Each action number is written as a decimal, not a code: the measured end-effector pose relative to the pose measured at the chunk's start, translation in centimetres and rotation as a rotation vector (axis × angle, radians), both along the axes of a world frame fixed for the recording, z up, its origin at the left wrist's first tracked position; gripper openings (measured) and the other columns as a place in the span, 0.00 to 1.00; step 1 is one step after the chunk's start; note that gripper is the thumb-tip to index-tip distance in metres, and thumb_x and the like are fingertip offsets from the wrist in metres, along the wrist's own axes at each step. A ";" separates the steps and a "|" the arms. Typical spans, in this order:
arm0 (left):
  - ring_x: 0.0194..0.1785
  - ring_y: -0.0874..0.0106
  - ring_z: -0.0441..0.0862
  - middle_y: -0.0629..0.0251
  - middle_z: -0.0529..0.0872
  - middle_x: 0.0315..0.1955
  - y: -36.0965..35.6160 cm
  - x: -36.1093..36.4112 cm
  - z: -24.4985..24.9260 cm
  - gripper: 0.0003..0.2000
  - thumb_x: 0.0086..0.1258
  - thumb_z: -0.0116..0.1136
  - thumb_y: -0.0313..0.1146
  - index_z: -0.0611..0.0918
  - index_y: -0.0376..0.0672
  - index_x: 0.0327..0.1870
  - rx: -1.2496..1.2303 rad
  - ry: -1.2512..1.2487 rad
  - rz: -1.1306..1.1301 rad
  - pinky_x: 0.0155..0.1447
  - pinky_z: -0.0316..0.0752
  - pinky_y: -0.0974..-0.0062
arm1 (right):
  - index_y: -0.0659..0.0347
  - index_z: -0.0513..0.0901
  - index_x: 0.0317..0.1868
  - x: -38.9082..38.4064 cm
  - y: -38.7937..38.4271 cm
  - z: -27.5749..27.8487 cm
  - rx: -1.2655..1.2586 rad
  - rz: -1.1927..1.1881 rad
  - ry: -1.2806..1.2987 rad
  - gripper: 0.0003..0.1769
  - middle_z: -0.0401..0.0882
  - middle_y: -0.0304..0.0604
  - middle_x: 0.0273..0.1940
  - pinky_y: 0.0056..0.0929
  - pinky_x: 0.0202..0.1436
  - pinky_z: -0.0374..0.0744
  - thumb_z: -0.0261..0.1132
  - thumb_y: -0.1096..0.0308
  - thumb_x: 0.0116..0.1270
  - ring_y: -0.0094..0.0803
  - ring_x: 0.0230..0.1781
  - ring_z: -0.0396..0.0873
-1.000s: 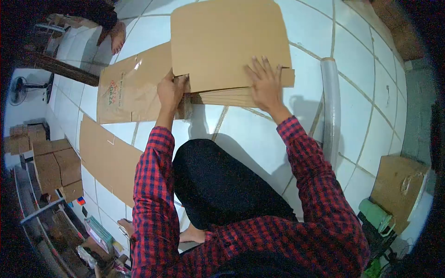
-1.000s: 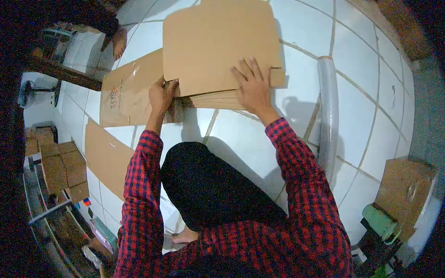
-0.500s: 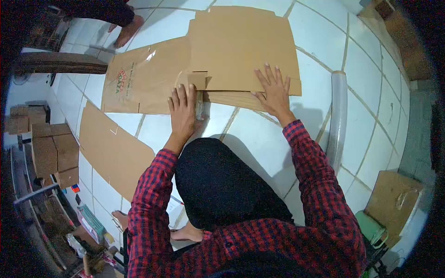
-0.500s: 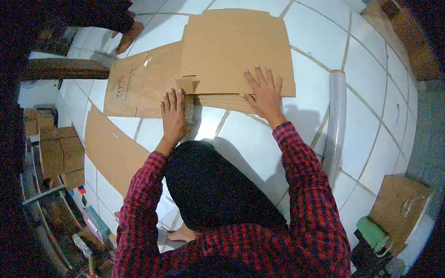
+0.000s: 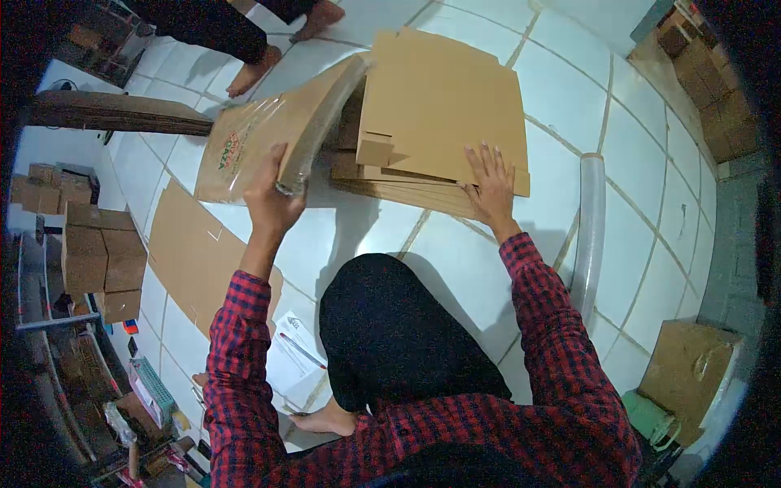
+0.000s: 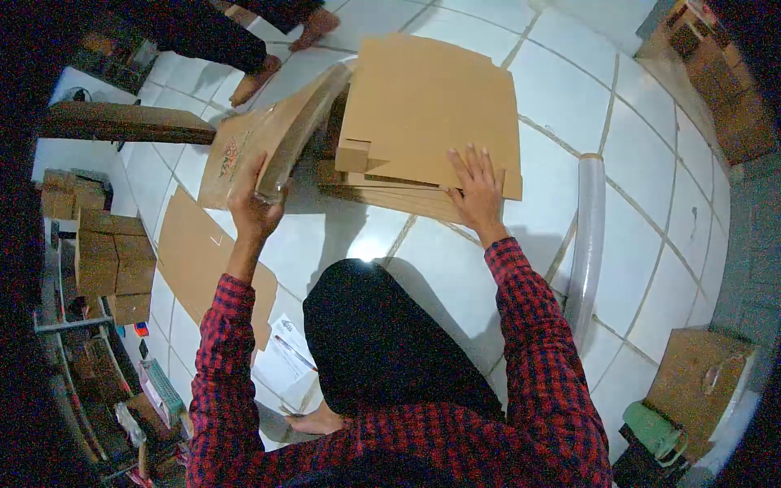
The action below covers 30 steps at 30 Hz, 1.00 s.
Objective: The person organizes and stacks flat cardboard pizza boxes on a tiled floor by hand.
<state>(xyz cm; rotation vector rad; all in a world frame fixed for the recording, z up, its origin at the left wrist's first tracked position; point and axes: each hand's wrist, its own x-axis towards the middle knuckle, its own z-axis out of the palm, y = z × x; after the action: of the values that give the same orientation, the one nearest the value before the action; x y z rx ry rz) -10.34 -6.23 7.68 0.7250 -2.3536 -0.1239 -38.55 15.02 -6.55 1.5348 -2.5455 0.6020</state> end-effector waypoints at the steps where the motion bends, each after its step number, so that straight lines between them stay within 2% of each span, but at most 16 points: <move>1: 0.51 0.56 0.80 0.50 0.81 0.48 -0.3 0.2 0.3 0.27 0.48 0.67 0.27 0.76 0.40 0.54 0.021 0.020 0.023 0.53 0.76 0.67 | 0.36 0.55 0.71 0.0 0.0 0.1 0.037 0.001 0.030 0.41 0.50 0.41 0.72 0.65 0.66 0.52 0.62 0.47 0.59 0.48 0.71 0.49; 3: 0.48 0.57 0.81 0.52 0.82 0.46 -0.7 0.5 0.7 0.27 0.49 0.68 0.29 0.75 0.40 0.54 0.019 0.032 0.048 0.49 0.77 0.68 | 0.36 0.55 0.71 0.2 0.0 0.3 0.072 0.004 0.061 0.41 0.50 0.41 0.72 0.65 0.66 0.52 0.62 0.47 0.59 0.48 0.71 0.50; 5: 0.49 0.56 0.81 0.52 0.82 0.47 -0.6 0.5 0.7 0.28 0.48 0.68 0.29 0.75 0.40 0.54 0.032 0.028 0.047 0.49 0.77 0.68 | 0.36 0.55 0.71 0.3 -0.3 0.4 0.159 -0.007 0.092 0.40 0.51 0.41 0.72 0.66 0.65 0.53 0.61 0.45 0.59 0.48 0.71 0.50; 7: 0.49 0.56 0.81 0.52 0.81 0.47 -0.3 0.3 0.4 0.29 0.47 0.69 0.29 0.75 0.40 0.54 0.048 0.027 0.046 0.50 0.77 0.68 | 0.36 0.55 0.71 0.4 -0.4 0.5 0.134 0.002 0.084 0.40 0.51 0.41 0.71 0.67 0.64 0.53 0.60 0.45 0.60 0.49 0.71 0.51; 14: 0.55 0.57 0.77 0.51 0.79 0.50 0.5 -0.8 -3.3 0.31 0.43 0.67 0.27 0.75 0.40 0.56 0.076 0.015 -0.004 0.60 0.71 0.65 | 0.38 0.56 0.70 1.0 -0.9 1.0 0.204 0.005 0.124 0.39 0.53 0.44 0.71 0.67 0.63 0.55 0.59 0.44 0.61 0.51 0.70 0.52; 16: 0.56 0.57 0.76 0.51 0.78 0.52 0.5 -0.8 -4.6 0.33 0.41 0.67 0.27 0.74 0.41 0.57 0.000 -0.007 -0.060 0.62 0.70 0.63 | 0.38 0.56 0.70 1.3 -1.3 0.8 0.211 0.003 0.134 0.38 0.53 0.45 0.71 0.67 0.63 0.55 0.59 0.44 0.61 0.51 0.70 0.52; 21: 0.57 0.54 0.75 0.48 0.77 0.53 1.3 -1.4 -5.8 0.38 0.35 0.68 0.26 0.74 0.42 0.58 -0.038 -0.062 -0.071 0.63 0.69 0.61 | 0.38 0.57 0.70 1.4 -1.4 0.4 0.226 0.007 0.134 0.38 0.53 0.45 0.71 0.69 0.63 0.53 0.58 0.43 0.61 0.52 0.70 0.52; 25: 0.57 0.53 0.75 0.49 0.77 0.53 1.0 -2.2 -6.5 0.39 0.35 0.67 0.26 0.73 0.43 0.60 -0.054 -0.062 -0.070 0.62 0.69 0.61 | 0.40 0.58 0.70 1.4 -1.4 0.6 0.238 0.016 0.125 0.38 0.52 0.46 0.71 0.70 0.63 0.51 0.58 0.43 0.61 0.53 0.70 0.51; 30: 0.57 0.47 0.73 0.47 0.73 0.56 2.0 -3.6 -9.5 0.41 0.36 0.64 0.24 0.70 0.45 0.63 -0.076 -0.215 -0.098 0.61 0.69 0.56 | 0.42 0.59 0.70 1.5 -1.5 0.6 0.191 0.021 0.156 0.37 0.52 0.47 0.71 0.69 0.63 0.51 0.56 0.42 0.62 0.53 0.70 0.51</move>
<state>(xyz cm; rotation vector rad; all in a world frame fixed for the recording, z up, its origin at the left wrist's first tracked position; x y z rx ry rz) -13.95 -4.18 -1.86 0.6123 -2.5846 0.0023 -37.10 13.57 -5.96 1.5978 -2.5328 0.2353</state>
